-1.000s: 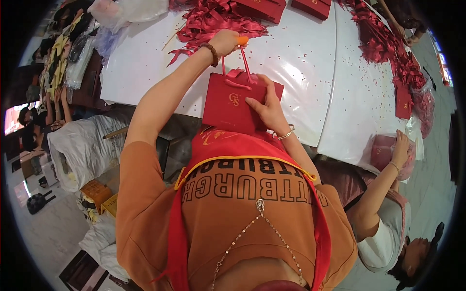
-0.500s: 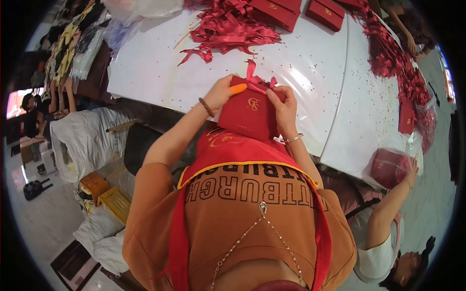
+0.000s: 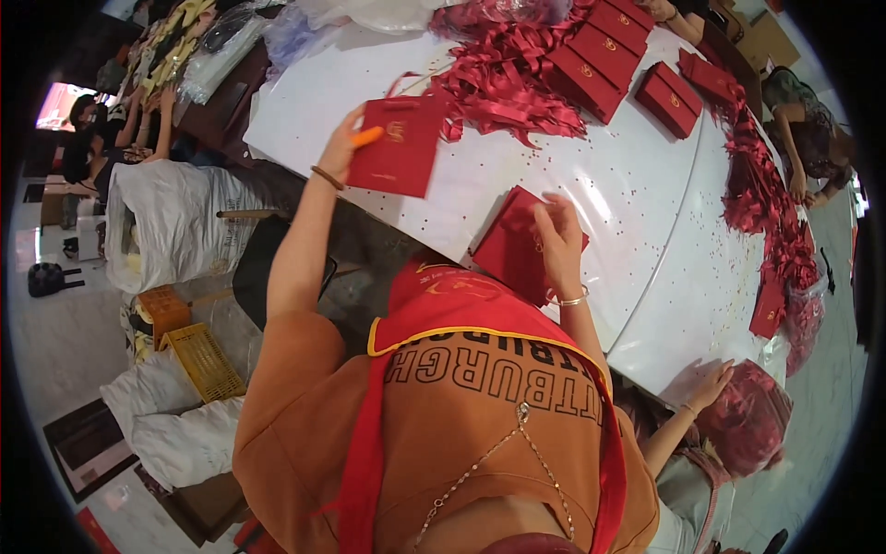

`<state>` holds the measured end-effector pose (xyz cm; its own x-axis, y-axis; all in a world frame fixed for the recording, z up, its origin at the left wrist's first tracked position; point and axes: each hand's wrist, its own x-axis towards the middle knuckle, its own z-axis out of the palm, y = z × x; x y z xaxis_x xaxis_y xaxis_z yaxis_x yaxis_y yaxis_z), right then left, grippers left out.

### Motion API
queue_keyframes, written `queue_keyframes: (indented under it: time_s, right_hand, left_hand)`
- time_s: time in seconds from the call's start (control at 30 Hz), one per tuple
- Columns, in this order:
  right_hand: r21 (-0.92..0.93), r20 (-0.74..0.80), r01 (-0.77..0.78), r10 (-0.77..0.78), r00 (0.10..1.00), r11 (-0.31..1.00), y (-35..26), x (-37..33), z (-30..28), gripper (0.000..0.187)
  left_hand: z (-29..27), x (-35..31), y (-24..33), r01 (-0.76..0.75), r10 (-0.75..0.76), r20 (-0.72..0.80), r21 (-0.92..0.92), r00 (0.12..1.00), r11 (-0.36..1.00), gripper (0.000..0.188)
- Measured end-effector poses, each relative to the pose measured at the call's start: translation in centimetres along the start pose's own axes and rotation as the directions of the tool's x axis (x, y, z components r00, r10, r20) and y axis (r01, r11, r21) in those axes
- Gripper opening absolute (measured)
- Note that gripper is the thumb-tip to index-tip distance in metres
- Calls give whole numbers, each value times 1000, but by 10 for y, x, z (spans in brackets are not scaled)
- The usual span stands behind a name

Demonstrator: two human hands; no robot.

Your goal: Tying ribbons and finishing the assembly of red paper gift bags at a work table.

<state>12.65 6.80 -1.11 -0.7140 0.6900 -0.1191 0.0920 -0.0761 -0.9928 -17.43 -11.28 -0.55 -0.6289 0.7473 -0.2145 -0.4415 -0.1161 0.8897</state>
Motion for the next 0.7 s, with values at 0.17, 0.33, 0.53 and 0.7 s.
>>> queue_keyframes:
  time_s: [0.17, 0.33, 0.53, 0.7]
  right_hand:
    - [-143, 5, 29, -29, 1000, 989, 9, -9, -8, 19]
    - [-93, -100, -18, 9, 995, 996, 13, -17, -21, 18]
    - [4, -18, -11, 11, 1000, 1000, 9, -17, -10, 17]
    - [44, -113, -31, 36, 993, 999, 10, -23, -13, 15]
  left_hand:
    - [-125, 14, -41, 84, 174, -238, 785, 955, 614, 57]
    - [-36, 42, -27, 290, 587, -150, 945, 795, -152, 41]
    - [30, 115, -92, 150, 232, -210, 956, 950, 253, 36]
    - [85, 101, -82, -178, -27, 177, 983, 984, -41, 40]
